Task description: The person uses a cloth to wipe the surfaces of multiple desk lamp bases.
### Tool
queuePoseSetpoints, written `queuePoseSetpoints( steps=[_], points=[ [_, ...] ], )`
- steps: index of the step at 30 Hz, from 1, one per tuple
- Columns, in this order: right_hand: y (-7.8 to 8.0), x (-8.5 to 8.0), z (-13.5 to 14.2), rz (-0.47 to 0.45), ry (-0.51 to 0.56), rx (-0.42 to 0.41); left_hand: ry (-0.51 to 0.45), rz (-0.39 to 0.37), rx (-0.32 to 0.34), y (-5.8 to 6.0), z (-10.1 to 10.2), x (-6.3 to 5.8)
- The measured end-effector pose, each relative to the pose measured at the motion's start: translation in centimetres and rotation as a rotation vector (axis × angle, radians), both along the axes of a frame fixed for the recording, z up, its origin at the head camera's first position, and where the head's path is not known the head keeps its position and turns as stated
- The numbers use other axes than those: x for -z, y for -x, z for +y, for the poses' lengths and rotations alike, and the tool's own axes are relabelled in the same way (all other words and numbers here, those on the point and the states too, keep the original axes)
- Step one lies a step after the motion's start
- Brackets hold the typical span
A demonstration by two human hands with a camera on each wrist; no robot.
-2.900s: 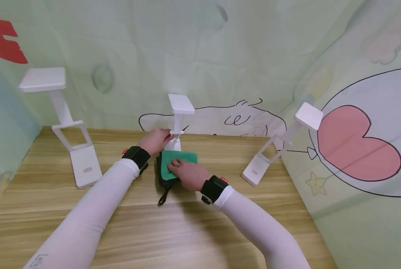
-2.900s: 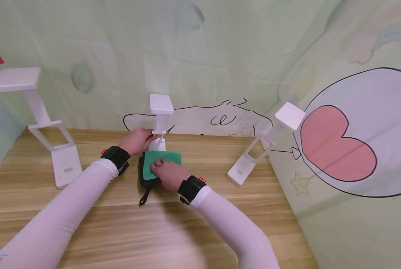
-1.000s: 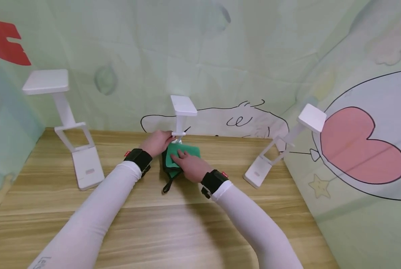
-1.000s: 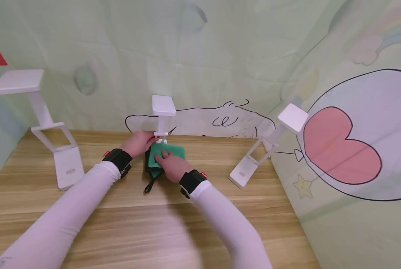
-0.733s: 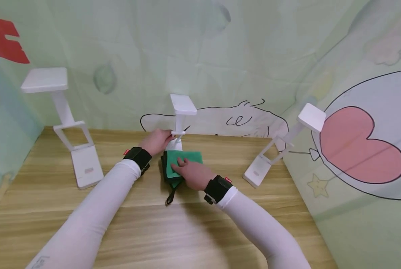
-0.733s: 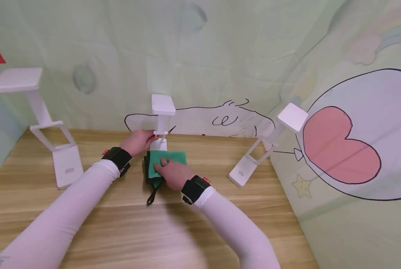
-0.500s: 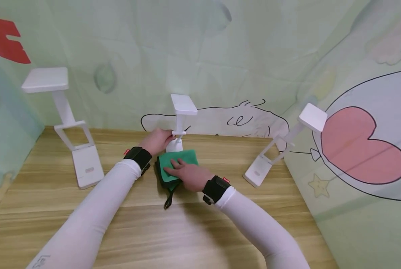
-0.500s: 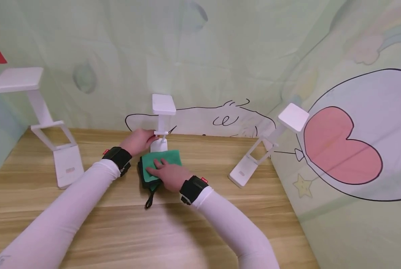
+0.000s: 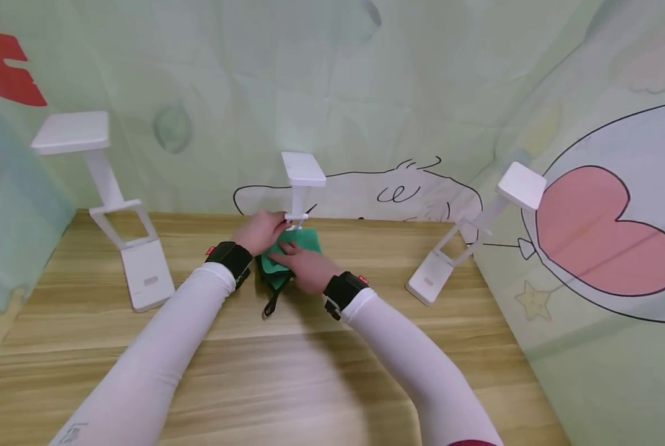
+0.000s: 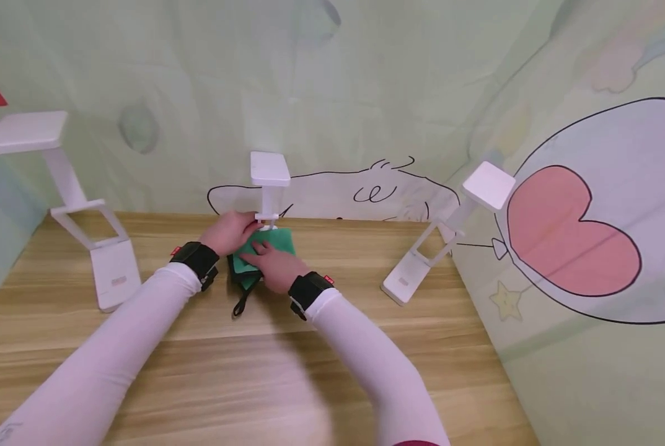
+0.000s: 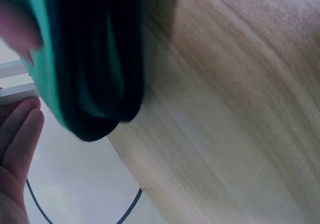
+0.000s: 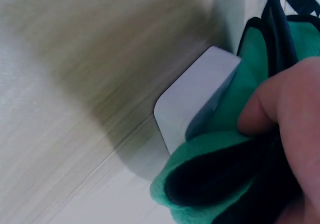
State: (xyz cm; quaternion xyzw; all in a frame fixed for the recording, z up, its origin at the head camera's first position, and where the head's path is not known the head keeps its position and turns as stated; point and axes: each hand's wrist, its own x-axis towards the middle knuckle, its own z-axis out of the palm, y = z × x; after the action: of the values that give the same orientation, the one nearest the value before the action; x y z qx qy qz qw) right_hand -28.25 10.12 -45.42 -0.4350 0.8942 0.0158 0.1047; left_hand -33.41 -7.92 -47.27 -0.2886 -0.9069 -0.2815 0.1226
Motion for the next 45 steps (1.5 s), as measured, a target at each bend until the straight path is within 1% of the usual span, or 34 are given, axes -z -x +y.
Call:
queuePoseSetpoints(
  steps=[4,7,11,16,20,26,29,33,35,38,42,45],
  points=[
    [0.5,0.4,0.3,0.014,0.019,0.043,0.005,0.011,-0.003,0.0,0.1,0.0],
    [0.3,0.4,0.7,0.02,0.022,0.061,0.005,0.016,-0.004,-0.1,0.2,0.0],
    [-0.4,0.3,0.9,0.049,0.0,0.099,-0.002,0.022,-0.014,-0.2,0.2,-0.1],
    [-1.6,0.0,1.1,0.101,-0.072,0.122,-0.002,0.017,-0.028,-0.2,0.1,-0.2],
    [-2.5,-0.5,1.4,0.127,-0.105,0.114,0.009,0.005,-0.047,-0.2,0.0,-0.3],
    [-4.1,-0.9,2.1,0.147,-0.136,0.093,0.037,-0.04,-0.068,-0.2,0.0,-0.3],
    [-5.1,-1.0,2.2,0.157,-0.146,0.059,0.038,-0.041,-0.068,-0.2,0.1,-0.2],
    [-6.0,-0.8,1.7,0.148,-0.133,-0.019,0.03,-0.032,-0.068,-0.1,0.0,-0.1],
    [-6.0,-0.5,1.5,0.129,-0.116,-0.044,0.031,-0.032,-0.063,-0.1,0.0,0.0],
    [-5.8,-0.4,1.0,0.07,-0.072,-0.051,0.03,-0.033,-0.048,0.0,0.1,0.0],
    [-4.7,-0.7,0.3,-0.01,-0.017,-0.052,0.021,-0.043,-0.035,0.0,0.1,-0.2],
    [-3.6,-0.7,-0.3,-0.04,0.007,-0.064,0.015,-0.043,-0.029,0.1,-0.2,-0.1]
  ],
)
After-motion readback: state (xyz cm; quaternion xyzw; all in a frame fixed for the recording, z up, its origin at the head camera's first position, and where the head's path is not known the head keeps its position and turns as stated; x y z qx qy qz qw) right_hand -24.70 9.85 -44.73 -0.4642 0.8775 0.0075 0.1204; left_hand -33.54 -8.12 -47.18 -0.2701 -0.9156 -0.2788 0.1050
